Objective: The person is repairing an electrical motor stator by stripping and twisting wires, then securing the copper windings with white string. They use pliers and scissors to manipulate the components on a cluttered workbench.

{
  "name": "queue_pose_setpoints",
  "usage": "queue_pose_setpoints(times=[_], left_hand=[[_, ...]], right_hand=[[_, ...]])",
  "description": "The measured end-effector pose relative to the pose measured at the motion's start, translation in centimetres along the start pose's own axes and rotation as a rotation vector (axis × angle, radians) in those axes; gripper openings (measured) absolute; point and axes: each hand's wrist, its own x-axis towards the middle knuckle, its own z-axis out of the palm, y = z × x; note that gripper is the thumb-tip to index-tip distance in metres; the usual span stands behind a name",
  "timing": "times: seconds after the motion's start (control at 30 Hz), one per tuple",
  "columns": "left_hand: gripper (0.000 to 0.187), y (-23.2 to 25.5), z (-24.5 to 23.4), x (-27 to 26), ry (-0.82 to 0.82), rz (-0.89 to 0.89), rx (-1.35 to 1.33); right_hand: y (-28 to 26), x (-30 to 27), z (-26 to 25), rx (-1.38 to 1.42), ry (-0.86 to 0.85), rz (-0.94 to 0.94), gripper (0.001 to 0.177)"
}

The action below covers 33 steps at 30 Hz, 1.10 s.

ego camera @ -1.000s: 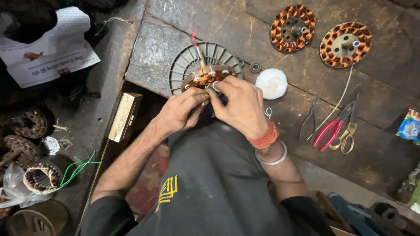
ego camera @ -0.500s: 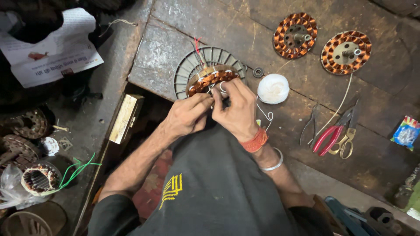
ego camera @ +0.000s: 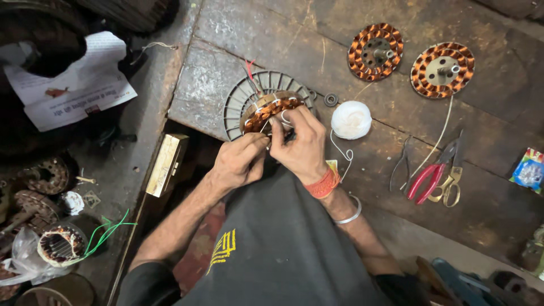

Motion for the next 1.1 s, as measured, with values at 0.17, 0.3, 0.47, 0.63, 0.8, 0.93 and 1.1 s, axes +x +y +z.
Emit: queue_pose_setpoints(times=[0.17,0.3,0.47,0.63,0.8,0.93,1.1], left_hand=[[0.036,0.1,0.7,-0.1,0.026,-0.019,0.021],[0.042,0.6,0.2,0.4,0.011,-0.046,0.025],[0.048,1.0,-1.0,1.2,-0.174,0.027,0.161],[0.039,0.6,-1.1,1.5,-0.168,0.135,0.270],[0.018,1.5,-2.0,2.4,0.003,0.285,0.313],[0.020,2.5,-1.6,2.6,0.038,0.257,0.299],[0.024,3.1,-0.2,2.0,0.150,0.116,0.233]], right_hand=[[-0.1,0.6,-0.5,0.030,0.002,-0.030,0.011],[-1.9,-0.4,-2.7,0.102,-0.037,0.054,0.013],[-4.2,-2.3,-5.4,0.210,-0.083,-0.052,0.012],[-3.7,-4.8,-8.2,0.112,-0.169,-0.440,0.022],[3.4,-10.0,-13.1,0.021,0.271,0.330,0.016],[15.3,-13.6,-17.5,-0.656,0.186,0.399,0.031],[21.8,-18.5,-16.8,-0.820,-0.058,0.471,0.042]])
